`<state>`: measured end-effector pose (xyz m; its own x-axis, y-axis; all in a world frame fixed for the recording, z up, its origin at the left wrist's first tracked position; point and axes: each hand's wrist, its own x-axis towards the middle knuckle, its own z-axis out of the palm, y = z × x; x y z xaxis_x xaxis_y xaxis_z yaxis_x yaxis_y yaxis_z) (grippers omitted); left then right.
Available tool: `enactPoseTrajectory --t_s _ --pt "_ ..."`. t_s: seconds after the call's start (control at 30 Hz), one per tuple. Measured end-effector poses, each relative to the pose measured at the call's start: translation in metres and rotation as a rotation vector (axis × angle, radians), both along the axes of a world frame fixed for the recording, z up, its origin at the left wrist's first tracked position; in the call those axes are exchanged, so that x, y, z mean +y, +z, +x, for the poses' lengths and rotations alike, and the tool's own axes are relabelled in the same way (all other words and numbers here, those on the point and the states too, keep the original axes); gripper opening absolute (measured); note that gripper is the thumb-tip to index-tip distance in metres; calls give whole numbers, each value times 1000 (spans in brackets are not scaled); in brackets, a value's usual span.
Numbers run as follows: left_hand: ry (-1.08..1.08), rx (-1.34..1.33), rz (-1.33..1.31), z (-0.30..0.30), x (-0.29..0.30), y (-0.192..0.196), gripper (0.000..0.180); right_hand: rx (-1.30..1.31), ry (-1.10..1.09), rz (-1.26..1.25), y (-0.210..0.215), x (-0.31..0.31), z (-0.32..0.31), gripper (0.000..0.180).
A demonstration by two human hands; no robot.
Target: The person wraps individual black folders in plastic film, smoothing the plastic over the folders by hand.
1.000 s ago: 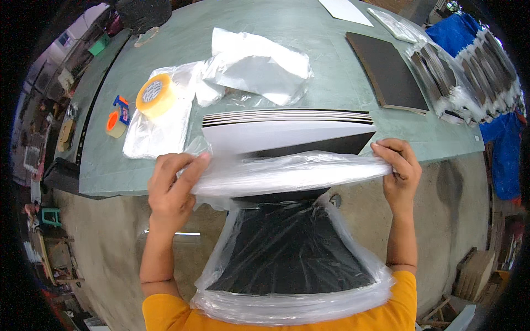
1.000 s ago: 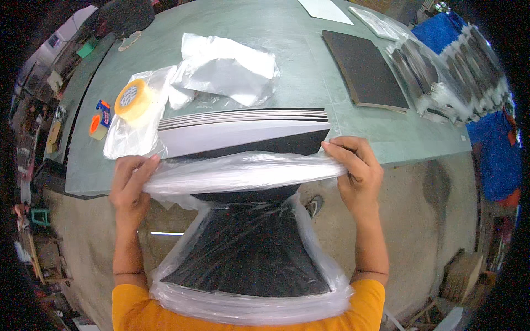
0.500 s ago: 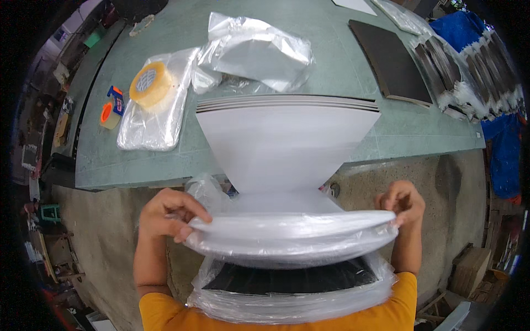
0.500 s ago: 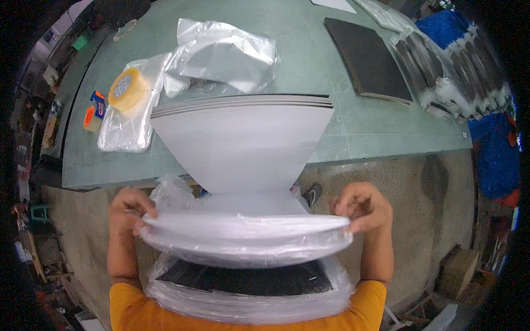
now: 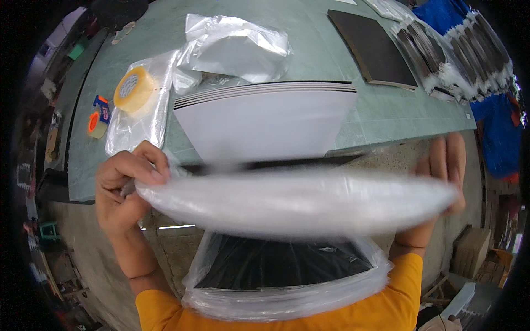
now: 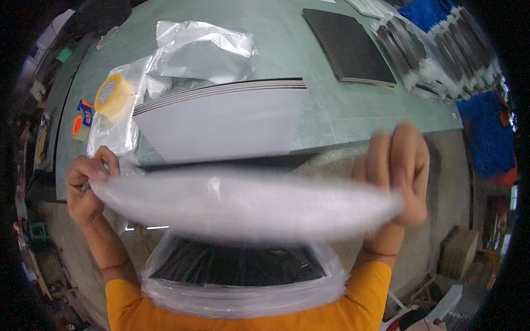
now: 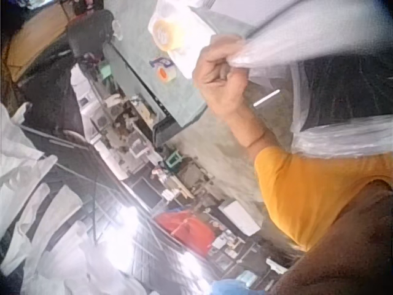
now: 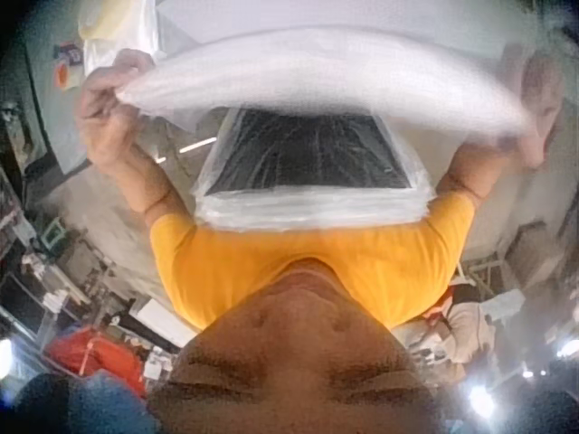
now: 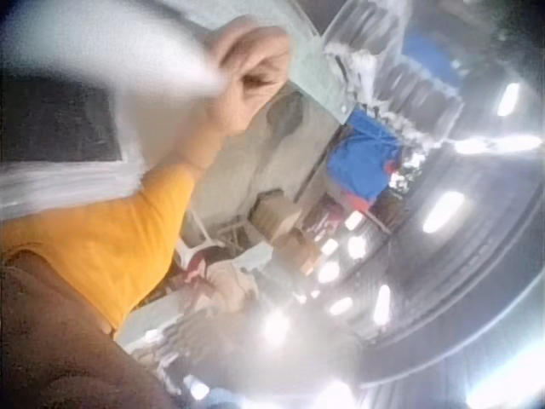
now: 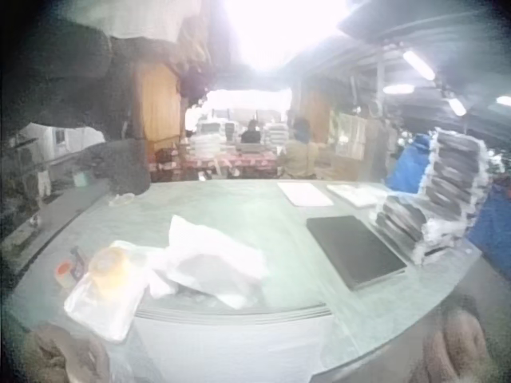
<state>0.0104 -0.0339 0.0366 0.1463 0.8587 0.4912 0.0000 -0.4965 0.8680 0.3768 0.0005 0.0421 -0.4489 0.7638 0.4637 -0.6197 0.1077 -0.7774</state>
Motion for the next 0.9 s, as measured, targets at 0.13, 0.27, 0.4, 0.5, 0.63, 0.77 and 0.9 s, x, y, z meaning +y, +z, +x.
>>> enactPoseTrajectory --t_s 0.13,0.27,0.4,0.5,0.63,0.77,0.9 --pt "-122 -537 -319 7 -14 10 20 -1076 799 293 0 6 -33 23" --pt "-964 544 -219 22 -10 27 19 -1864 196 791 -37 2 -38 21" --pt "-320 1371 -210 32 -11 -2 30 -1999 50 1043 -36 -4 -34 22" --pt "14 1510 -164 22 -8 -23 28 -1688 -168 822 -12 5 -33 15" --pt "-483 1081 -99 35 -25 -31 20 -1167 -919 514 -2 37 -10 24" --pt "298 664 -63 14 -21 -1 18 -1167 -1042 567 -39 52 -8 25" --pt "1053 642 248 -3 34 -42 39 -1125 -946 629 -34 37 -30 48"
